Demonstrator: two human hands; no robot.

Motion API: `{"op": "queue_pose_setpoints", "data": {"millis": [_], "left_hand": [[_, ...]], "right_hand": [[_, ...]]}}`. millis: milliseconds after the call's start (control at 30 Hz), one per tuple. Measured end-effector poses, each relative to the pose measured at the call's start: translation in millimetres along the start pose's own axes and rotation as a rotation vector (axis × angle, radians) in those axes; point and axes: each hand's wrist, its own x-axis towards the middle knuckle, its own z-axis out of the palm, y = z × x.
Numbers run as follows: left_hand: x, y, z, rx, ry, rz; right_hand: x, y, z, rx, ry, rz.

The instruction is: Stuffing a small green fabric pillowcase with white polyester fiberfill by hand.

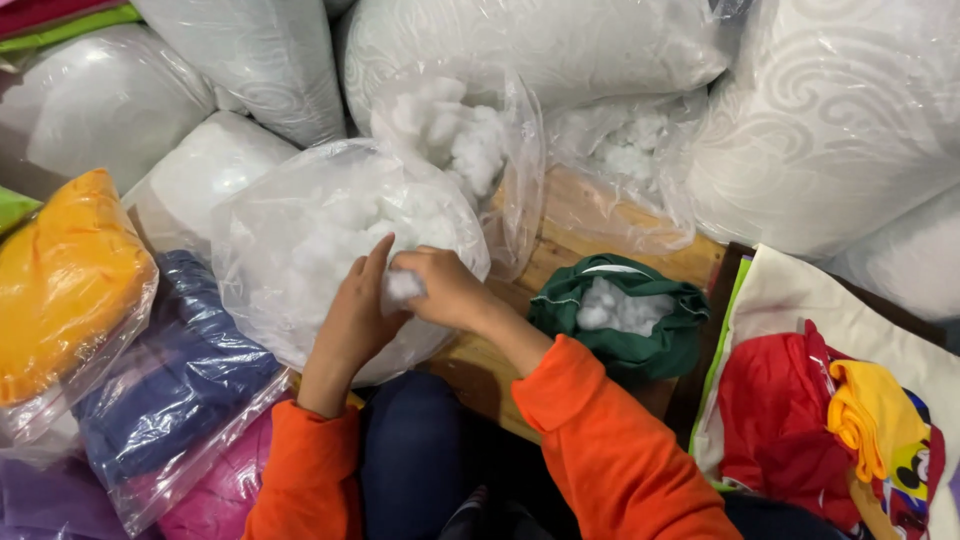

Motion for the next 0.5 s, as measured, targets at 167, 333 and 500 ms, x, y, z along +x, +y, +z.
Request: {"op": "queue_pose_setpoints", "data": {"millis": [167, 333, 500], "left_hand": [[10, 41, -37, -0.001, 0.183, 0.172], [-1, 119, -77, 0.0, 0.217, 0.38], [9, 197, -49, -0.178, 0.085, 0.71]], "right_hand": [[-20, -57, -73, 0.206, 0.176, -0.219], [-69, -89, -142, 0.324, 0.199, -0.216], [-157, -93, -202, 0.228, 0.301, -0.125]]}}
